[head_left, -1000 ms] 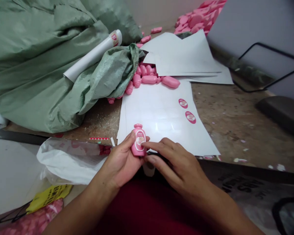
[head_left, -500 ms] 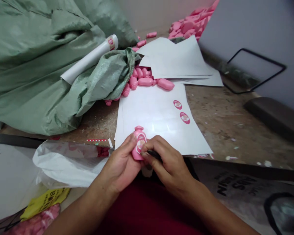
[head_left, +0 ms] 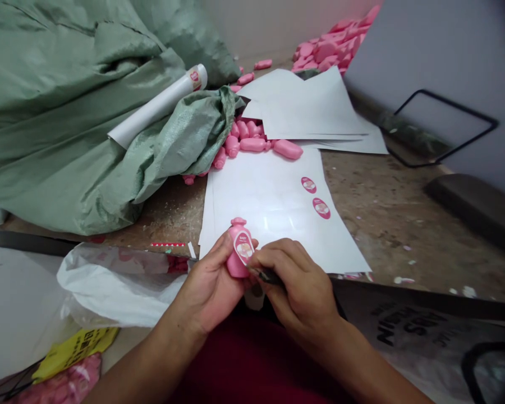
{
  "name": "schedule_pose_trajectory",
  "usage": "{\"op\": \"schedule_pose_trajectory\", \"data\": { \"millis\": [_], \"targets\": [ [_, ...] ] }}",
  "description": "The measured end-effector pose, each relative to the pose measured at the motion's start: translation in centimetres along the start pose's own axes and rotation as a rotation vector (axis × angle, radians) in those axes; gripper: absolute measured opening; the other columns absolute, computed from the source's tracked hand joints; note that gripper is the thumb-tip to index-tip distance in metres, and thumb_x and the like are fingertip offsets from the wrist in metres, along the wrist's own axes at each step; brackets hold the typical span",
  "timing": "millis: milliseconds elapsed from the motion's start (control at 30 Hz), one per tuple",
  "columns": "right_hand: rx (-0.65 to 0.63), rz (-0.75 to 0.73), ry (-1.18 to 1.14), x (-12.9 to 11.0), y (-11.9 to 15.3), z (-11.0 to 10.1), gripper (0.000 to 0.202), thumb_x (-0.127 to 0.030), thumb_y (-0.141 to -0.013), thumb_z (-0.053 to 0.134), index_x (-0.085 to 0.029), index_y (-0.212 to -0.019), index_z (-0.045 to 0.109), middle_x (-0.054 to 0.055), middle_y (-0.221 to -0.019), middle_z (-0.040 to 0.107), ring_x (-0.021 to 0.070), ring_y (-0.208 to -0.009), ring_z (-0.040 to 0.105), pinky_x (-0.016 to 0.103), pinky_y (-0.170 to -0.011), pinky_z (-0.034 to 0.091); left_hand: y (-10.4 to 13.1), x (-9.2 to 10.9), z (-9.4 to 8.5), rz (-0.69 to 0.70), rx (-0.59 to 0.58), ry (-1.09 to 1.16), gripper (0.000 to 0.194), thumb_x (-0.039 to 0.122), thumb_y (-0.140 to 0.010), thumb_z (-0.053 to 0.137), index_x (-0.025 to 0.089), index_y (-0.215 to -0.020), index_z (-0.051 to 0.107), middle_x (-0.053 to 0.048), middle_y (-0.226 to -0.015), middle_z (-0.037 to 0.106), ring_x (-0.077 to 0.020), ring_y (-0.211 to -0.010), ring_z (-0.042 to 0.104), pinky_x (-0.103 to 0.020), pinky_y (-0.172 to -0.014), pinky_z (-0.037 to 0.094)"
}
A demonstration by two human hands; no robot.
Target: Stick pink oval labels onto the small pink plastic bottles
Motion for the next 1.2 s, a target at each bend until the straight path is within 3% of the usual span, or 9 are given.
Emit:
{"op": "schedule_pose_trajectory", "data": {
  "millis": [133, 300, 400, 567, 767, 900, 1000, 1067, 1200],
  "targets": [
    [-0.027, 0.009, -0.159, -0.3, 0.3, -0.2, 0.027, -0.003, -0.089, 0.049, -0.023, -0.097, 0.066, 0.002, -0.084, 0.071, 0.0160, -0.076, 0.067, 0.029, -0.067, 0.050, -0.1, 0.8, -0.5, 0.039, 0.044, -0.051, 0.031, 0.028, -0.099, 0.052, 0.020, -0.129, 0.058, -0.008, -0.097, 0.068, -0.0149, -0.082, 0.067, -0.025, -0.078, 0.053],
    [0.068, 0.493, -0.510, 2.0, 0.3, 0.0, 0.009, -0.026, -0.095, 0.058, -0.024, -0.091, 0.066, 0.001, -0.086, 0.072, 0.0166, -0.078, 0.069, 0.027, -0.070, 0.055, 0.2, 1.1, 0.2, 0.159, -0.080, -0.124, 0.035, 0.030, -0.098, 0.055, 0.025, -0.133, 0.056, -0.008, -0.105, 0.068, -0.0158, -0.093, 0.067, -0.025, -0.079, 0.053],
    [0.097, 0.558, -0.606, 2.6, 0.2, 0.5, 0.014, -0.031, -0.094, 0.059, -0.022, -0.085, 0.066, 0.000, -0.081, 0.070, 0.0156, -0.074, 0.066, 0.026, -0.068, 0.055, 0.1, 0.4, 0.2, 0.118, -0.081, -0.090, 0.031, 0.031, -0.100, 0.051, 0.025, -0.130, 0.056, -0.010, -0.113, 0.067, -0.0175, -0.101, 0.066, -0.026, -0.080, 0.054],
    [0.138, 0.460, -0.384, 2.6, 0.8, -0.2, 0.008, -0.025, -0.095, 0.059, -0.023, -0.090, 0.066, 0.001, -0.083, 0.072, 0.0158, -0.075, 0.067, 0.026, -0.068, 0.053, 0.1, 0.5, -0.3, 0.151, 0.039, -0.163, 0.032, 0.029, -0.087, 0.071, 0.024, -0.116, 0.060, -0.006, -0.108, 0.066, -0.0174, -0.095, 0.066, -0.029, -0.079, 0.055],
    [-0.037, 0.024, -0.009, 1.6, 0.7, -1.1, 0.025, -0.005, -0.091, 0.050, -0.022, -0.101, 0.064, 0.000, -0.082, 0.072, 0.0142, -0.071, 0.064, 0.028, -0.065, 0.045, 0.5, 1.1, 0.0, 0.352, 0.059, -0.462, 0.064, 0.016, -0.066, 0.086, 0.026, -0.122, 0.056, 0.003, -0.083, 0.063, -0.0133, -0.081, 0.063, -0.026, -0.080, 0.050],
    [-0.063, -0.171, 0.186, 0.8, 1.4, -0.3, 0.029, -0.003, -0.094, 0.045, -0.018, -0.102, 0.068, 0.002, -0.078, 0.072, 0.0132, -0.059, 0.053, 0.030, -0.060, 0.038, 0.2, 1.5, -0.3, 0.439, 0.148, -0.514, 0.059, 0.016, -0.067, 0.084, 0.023, -0.121, 0.060, 0.003, -0.080, 0.062, -0.0111, -0.075, 0.061, -0.024, -0.077, 0.048],
    [-0.104, -0.215, 0.153, 0.3, 2.3, 0.4, 0.029, -0.007, -0.097, 0.044, -0.019, -0.100, 0.070, 0.000, -0.073, 0.069, 0.0129, -0.053, 0.047, 0.031, -0.058, 0.037, 0.0, 2.1, -0.6, 0.460, 0.176, -0.416, 0.053, 0.015, -0.066, 0.084, 0.022, -0.114, 0.064, 0.003, -0.083, 0.062, -0.0093, -0.075, 0.060, -0.020, -0.076, 0.048],
    [-0.128, -0.106, -0.003, 0.5, 2.3, 0.1, 0.025, -0.010, -0.097, 0.045, -0.020, -0.099, 0.069, 0.000, -0.074, 0.069, 0.0123, -0.057, 0.054, 0.029, -0.059, 0.041, 0.1, 2.4, -0.6, 0.470, 0.171, -0.392, 0.052, 0.014, -0.065, 0.085, 0.022, -0.112, 0.065, 0.003, -0.084, 0.062, -0.0088, -0.076, 0.061, -0.020, -0.076, 0.049],
    [-0.023, 0.420, -0.304, 2.7, 1.2, -1.3, 0.014, -0.023, -0.095, 0.055, -0.022, -0.083, 0.062, -0.002, -0.072, 0.066, 0.0131, -0.065, 0.061, 0.024, -0.060, 0.047, 0.5, 2.0, -0.4, 0.419, 0.142, -0.454, 0.055, 0.015, -0.065, 0.085, 0.022, -0.115, 0.063, 0.002, -0.084, 0.062, -0.0102, -0.077, 0.062, -0.022, -0.078, 0.050]
  ]
}}
Point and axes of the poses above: each hand's wrist, its own y-axis away from the middle knuckle, its own z-axis out of the palm, x = y × z, the point moved 4 cm from there along -y, towards the middle knuckle
